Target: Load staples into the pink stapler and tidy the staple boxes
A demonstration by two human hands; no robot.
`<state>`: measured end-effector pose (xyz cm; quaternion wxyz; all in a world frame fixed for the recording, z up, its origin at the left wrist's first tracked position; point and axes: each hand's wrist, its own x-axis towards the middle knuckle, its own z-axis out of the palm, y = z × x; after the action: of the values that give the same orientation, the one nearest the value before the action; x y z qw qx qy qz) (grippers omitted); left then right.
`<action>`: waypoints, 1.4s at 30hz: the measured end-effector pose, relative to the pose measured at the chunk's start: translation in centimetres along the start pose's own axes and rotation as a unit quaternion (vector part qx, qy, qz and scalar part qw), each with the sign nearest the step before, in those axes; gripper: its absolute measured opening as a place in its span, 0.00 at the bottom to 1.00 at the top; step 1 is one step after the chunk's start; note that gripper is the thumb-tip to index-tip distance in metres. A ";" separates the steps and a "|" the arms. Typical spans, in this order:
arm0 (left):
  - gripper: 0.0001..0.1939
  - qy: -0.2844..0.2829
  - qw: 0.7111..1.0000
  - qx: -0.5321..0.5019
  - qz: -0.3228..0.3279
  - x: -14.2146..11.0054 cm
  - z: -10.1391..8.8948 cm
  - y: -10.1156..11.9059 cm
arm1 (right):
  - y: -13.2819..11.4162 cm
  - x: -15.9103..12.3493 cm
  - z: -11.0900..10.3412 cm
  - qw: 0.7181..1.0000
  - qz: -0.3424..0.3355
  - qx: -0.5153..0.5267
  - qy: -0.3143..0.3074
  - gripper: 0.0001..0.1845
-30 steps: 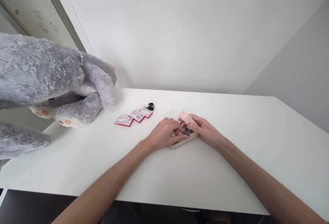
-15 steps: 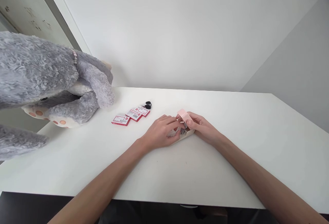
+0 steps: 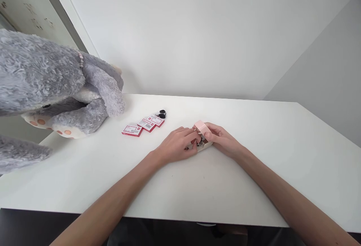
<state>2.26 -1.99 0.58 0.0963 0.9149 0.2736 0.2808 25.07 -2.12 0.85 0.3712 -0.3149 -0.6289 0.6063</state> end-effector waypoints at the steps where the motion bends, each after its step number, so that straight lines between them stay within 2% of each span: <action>1: 0.06 0.002 1.000 0.002 0.002 0.0 0.0 0.0 | 0.0 0.0 0.0 1.000 -0.001 0.006 -0.002 0.21; 9: 0.05 0.023 0.999 -0.018 -0.019 0.0 0.0 0.3 | -0.2 -0.1 0.1 1.000 0.009 0.022 -0.004 0.24; 14: 0.05 0.075 0.987 -0.110 -0.090 0.1 -0.4 0.6 | -0.2 -0.1 -0.1 1.000 0.018 0.011 0.002 0.23; 18: 0.04 0.106 0.950 -0.228 -0.186 0.3 -1.1 0.6 | 0.0 -0.1 0.0 0.999 0.024 0.018 0.031 0.21; 21: 0.04 0.130 0.904 -0.311 -0.262 0.5 -1.6 0.5 | 0.1 -0.1 0.1 0.997 0.016 0.015 0.073 0.20; 23: 0.04 0.138 0.875 -0.363 -0.289 0.6 -1.8 0.3 | 0.2 0.0 0.2 0.995 0.009 0.010 0.099 0.20; 27: 0.03 0.139 0.840 -0.434 -0.294 0.8 -2.1 0.3 | 0.4 0.2 0.2 0.989 0.001 -0.012 0.147 0.21; 32: 0.02 0.094 0.815 -0.488 -0.298 0.9 -2.0 0.7 | 0.2 0.2 0.5 0.975 0.011 -0.103 0.196 0.25; 36: 0.01 0.071 0.781 -0.540 -0.305 0.9 -1.8 0.4 | 0.1 0.2 0.8 0.962 0.026 -0.171 0.212 0.27; 39: 0.03 0.076 0.743 -0.579 -0.327 1.0 -1.6 -0.3 | 0.3 0.3 0.7 0.958 0.020 -0.186 0.217 0.28; 42: 0.03 0.083 0.723 -0.594 -0.343 1.1 -1.5 -0.8 | 0.6 0.3 0.6 0.954 0.007 -0.202 0.221 0.31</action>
<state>1.78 -0.72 2.10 0.6865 0.4873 0.3525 0.4087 24.39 -2.16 0.29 0.4253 -0.5142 -0.6378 0.3846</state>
